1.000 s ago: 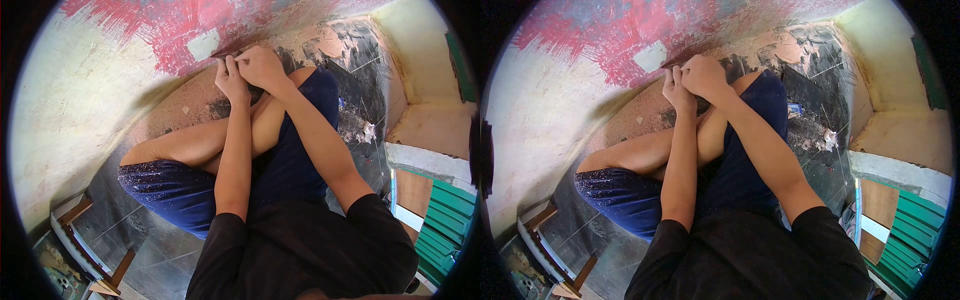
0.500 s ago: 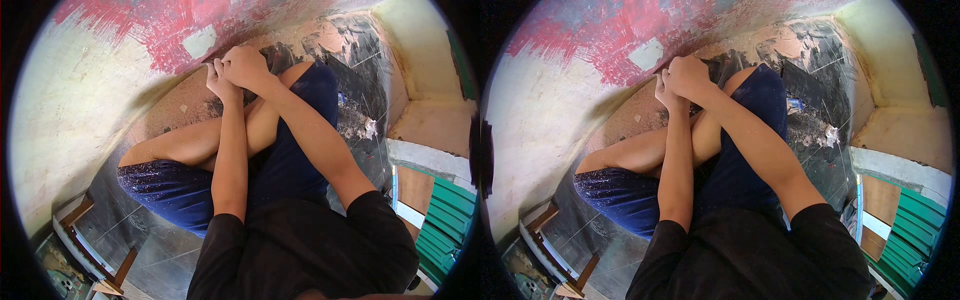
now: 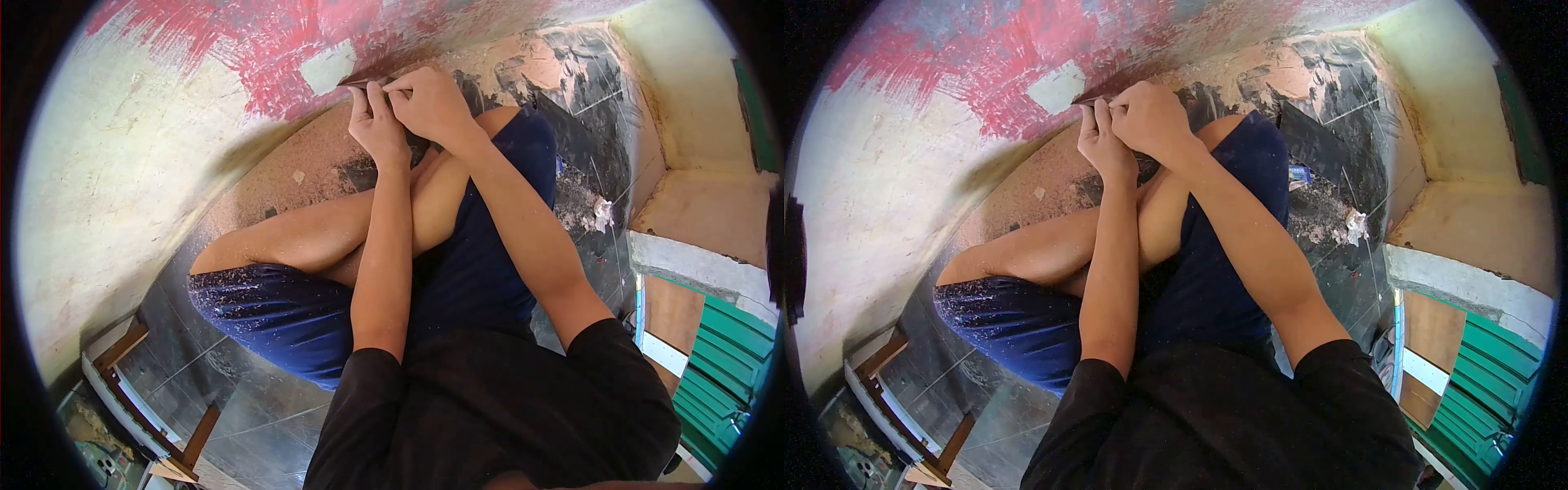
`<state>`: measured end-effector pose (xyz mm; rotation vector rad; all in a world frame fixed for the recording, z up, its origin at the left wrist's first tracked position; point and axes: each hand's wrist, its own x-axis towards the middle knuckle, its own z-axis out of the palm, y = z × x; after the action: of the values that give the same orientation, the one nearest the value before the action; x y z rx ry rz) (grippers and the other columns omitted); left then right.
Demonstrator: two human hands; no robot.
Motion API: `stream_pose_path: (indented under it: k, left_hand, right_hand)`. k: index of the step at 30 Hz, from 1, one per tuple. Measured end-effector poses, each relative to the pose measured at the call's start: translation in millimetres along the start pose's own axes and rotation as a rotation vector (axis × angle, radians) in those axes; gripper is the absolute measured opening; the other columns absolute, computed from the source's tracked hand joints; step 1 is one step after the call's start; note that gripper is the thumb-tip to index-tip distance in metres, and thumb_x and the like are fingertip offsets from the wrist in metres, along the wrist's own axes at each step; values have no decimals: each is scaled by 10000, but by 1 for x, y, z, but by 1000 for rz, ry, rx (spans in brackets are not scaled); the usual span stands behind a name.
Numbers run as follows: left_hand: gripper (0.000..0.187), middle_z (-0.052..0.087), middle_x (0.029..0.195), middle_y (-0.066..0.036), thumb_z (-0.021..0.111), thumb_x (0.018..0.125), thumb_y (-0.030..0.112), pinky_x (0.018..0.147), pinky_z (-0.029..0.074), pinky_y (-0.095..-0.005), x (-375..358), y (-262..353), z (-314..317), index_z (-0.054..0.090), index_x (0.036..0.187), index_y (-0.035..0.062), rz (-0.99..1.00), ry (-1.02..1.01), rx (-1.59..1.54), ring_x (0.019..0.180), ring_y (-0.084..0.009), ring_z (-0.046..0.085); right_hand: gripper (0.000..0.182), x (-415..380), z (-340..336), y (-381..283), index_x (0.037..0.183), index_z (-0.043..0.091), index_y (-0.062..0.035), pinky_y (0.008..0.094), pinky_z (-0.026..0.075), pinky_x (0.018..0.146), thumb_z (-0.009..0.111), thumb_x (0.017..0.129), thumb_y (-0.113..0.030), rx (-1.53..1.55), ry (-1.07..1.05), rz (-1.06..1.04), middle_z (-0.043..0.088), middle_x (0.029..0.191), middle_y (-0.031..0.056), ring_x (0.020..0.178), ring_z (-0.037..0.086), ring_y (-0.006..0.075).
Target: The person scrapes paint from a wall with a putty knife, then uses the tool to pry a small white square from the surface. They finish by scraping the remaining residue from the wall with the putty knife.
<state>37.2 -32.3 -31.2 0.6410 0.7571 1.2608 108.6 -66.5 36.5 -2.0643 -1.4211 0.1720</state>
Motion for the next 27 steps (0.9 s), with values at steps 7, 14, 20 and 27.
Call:
stream_pose_path:
  k: [7,14,20,27]
  left_hand:
    - [168,688,920,-69,535,1094,106,675,593,-297,18,-16,-38,641,1115,-23,-38,-89,-337,789,-144,668]
    - [180,604,885,55,596,1075,113,627,439,-213,-8,1,-5,659,1158,-34,92,-57,-19,745,-22,487]
    - [202,622,904,55,616,1070,118,656,465,-217,-5,6,4,675,1227,5,82,-49,61,778,-25,528]
    - [299,633,849,-40,458,1141,230,645,536,-265,5,11,-24,553,897,86,-294,-59,-597,734,-141,632]
  right_hand:
    - [245,9,35,-25,834,806,-98,490,595,717,638,875,-273,-206,-174,74,739,825,191,760,717,420]
    - [246,-12,-4,-15,841,790,-87,498,571,689,613,894,-249,-23,-66,47,697,777,216,732,685,435]
    - [236,-8,-11,-9,913,803,-98,464,570,710,594,914,-209,18,-9,54,698,770,211,713,683,416]
    - [367,3,37,-26,799,777,-48,507,600,750,637,893,-374,-90,-149,91,729,801,231,762,718,440]
